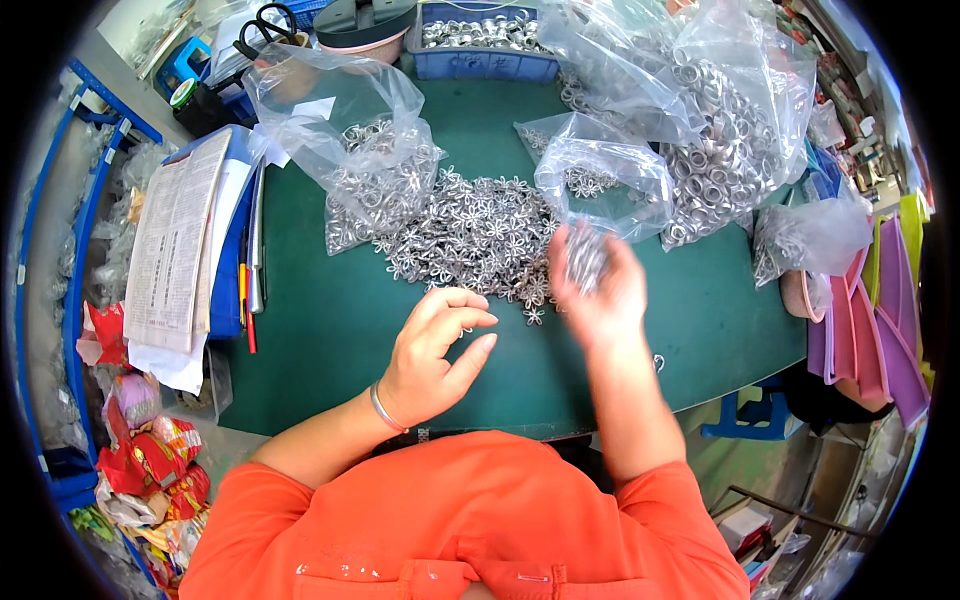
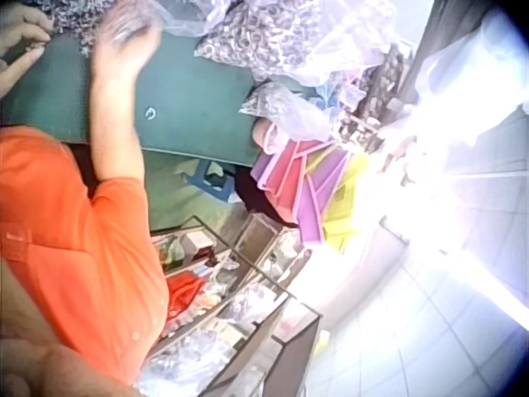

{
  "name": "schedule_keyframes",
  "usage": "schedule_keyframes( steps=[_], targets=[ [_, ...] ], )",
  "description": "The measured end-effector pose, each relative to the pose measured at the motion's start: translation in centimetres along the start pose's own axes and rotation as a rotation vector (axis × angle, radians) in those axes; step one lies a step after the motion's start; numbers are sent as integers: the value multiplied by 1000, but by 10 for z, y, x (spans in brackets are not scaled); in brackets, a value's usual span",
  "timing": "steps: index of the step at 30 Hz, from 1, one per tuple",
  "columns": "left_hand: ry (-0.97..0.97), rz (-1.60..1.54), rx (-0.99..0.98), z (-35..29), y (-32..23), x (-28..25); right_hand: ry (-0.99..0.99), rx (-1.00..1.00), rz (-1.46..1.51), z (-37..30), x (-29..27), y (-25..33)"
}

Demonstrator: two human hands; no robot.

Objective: The person empties a plastic bag of small metal flower-shaped parts onto a workspace and sorts them by hand, separating individual pieces into clusters.

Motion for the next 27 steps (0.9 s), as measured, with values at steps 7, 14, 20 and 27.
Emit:
schedule_keyframes(
  steps=[7, 14, 20, 27],
  targets=[
    [31, 114, -92, -8, 20, -6, -161, -618, -993, 39, 94, 93],
    [250, 453, -123, -14, 42, 5, 240, -917, -2111, -34, 42, -7],
    [347, 156, -31, -27, 38, 28, 501, -1031, -2337, -70, -21, -66],
    [176, 314, 46, -13, 35, 13, 216, -1167, -2421, -71, -18, -56]
  ],
)
Point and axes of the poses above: each hand's wrist, its own z-axis towards the middle knuckle, its own x-axis out of the palm, y = z × x, the point moved 7 cm from there along z, towards the middle knuckle, and after that the axes turned 6 degrees about x, right-handed, at the moved point
